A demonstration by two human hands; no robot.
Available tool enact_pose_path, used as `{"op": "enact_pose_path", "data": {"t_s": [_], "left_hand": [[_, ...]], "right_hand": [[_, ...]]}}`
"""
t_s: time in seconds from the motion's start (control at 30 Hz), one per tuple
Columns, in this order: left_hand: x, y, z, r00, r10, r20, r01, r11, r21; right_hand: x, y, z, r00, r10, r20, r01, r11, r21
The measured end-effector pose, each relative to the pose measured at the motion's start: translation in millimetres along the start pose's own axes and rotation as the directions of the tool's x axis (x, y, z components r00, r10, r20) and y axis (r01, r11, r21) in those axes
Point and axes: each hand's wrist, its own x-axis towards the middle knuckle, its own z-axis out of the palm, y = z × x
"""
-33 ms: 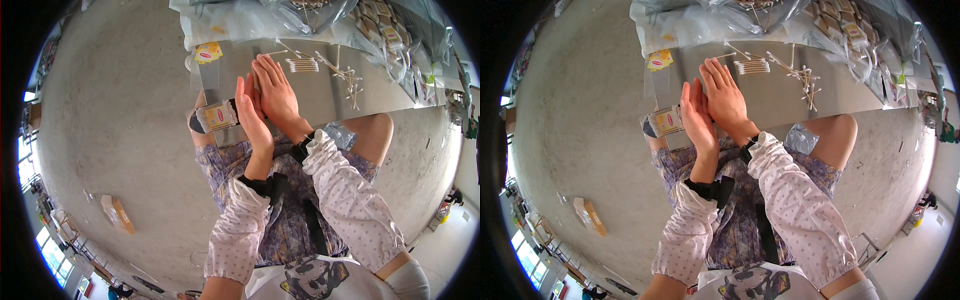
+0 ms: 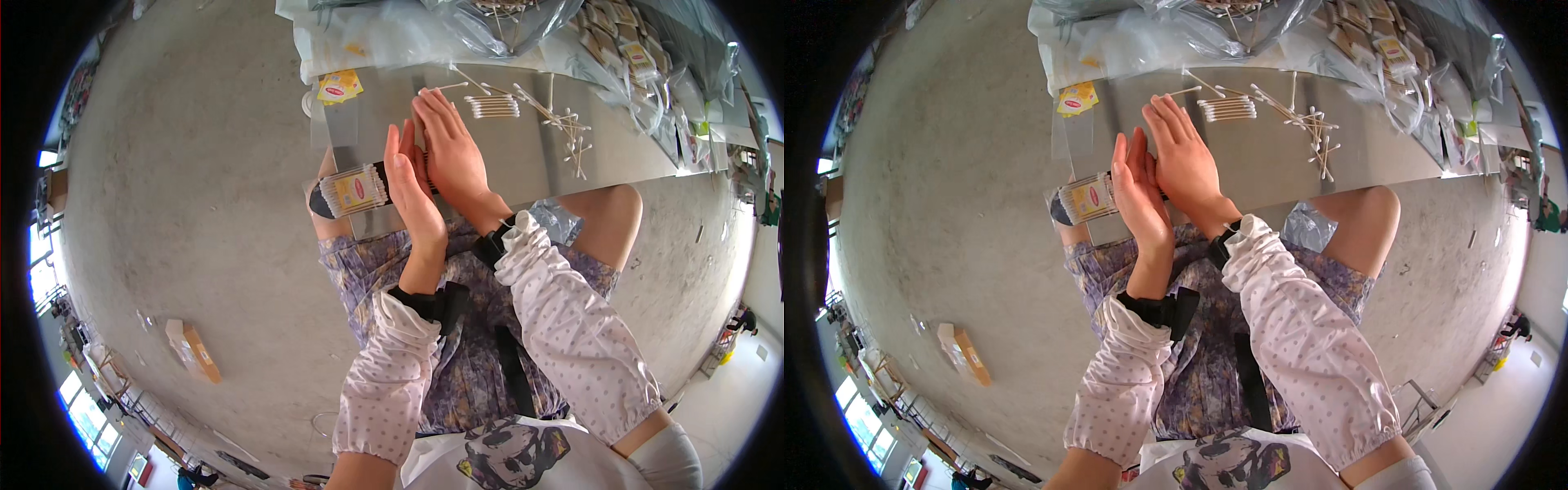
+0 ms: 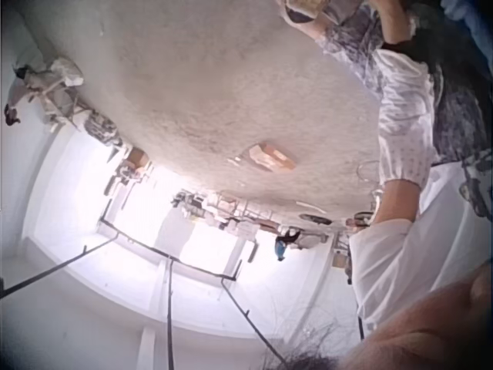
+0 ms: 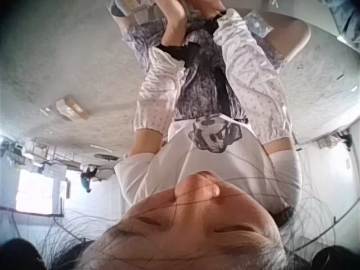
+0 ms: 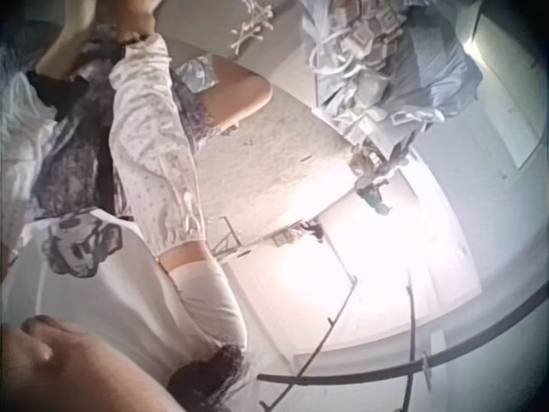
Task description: The person is aligning cotton swabs on a flat surface and then placing them into plastic bags.
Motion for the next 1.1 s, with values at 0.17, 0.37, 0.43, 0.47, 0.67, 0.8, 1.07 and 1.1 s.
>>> {"op": "enact_pose_path", "data": {"t_s": [0.17,0.37,0.43,0.47,0.67,0.8,1.07,1.1], "left_hand": [[2.1,9.9,-5.5,0.998,-0.017,-0.055,0.015,1.000,-0.027],[7.9,20.2,-10.4,0.991,0.127,-0.041,-0.122,0.986,0.111],[11.3,13.5,-13.8,0.991,0.128,-0.033,-0.124,0.985,0.117],[12.1,10.6,-15.9,0.991,0.128,-0.028,-0.124,0.985,0.120],[1.5,0.1,-7.0,0.996,0.093,0.001,-0.093,0.993,0.077],[2.3,7.5,-10.7,0.997,0.076,-0.034,-0.074,0.995,0.060],[-18.2,22.9,-17.4,0.989,0.086,-0.123,-0.051,0.962,0.269],[-23.2,26.0,-21.1,0.988,0.090,-0.123,-0.054,0.961,0.271]], "right_hand": [[-9.5,1.2,-9.3,0.918,0.357,-0.171,-0.203,0.796,0.570],[-36.5,1.4,-25.0,0.767,0.626,-0.141,-0.185,0.426,0.885],[-36.2,-3.1,-21.7,0.765,0.633,-0.121,-0.164,0.372,0.914],[-35.4,-5.7,-19.0,0.764,0.638,-0.099,-0.145,0.320,0.936],[-27.6,-13.2,-10.5,0.799,0.600,-0.043,-0.176,0.301,0.937],[-25.4,-11.2,-16.4,0.798,0.602,0.034,-0.205,0.218,0.954],[-1.1,-1.2,-9.3,0.956,0.203,-0.214,-0.173,0.973,0.151],[1.4,-1.6,-5.3,0.979,0.126,-0.162,-0.127,0.992,0.004]]}}
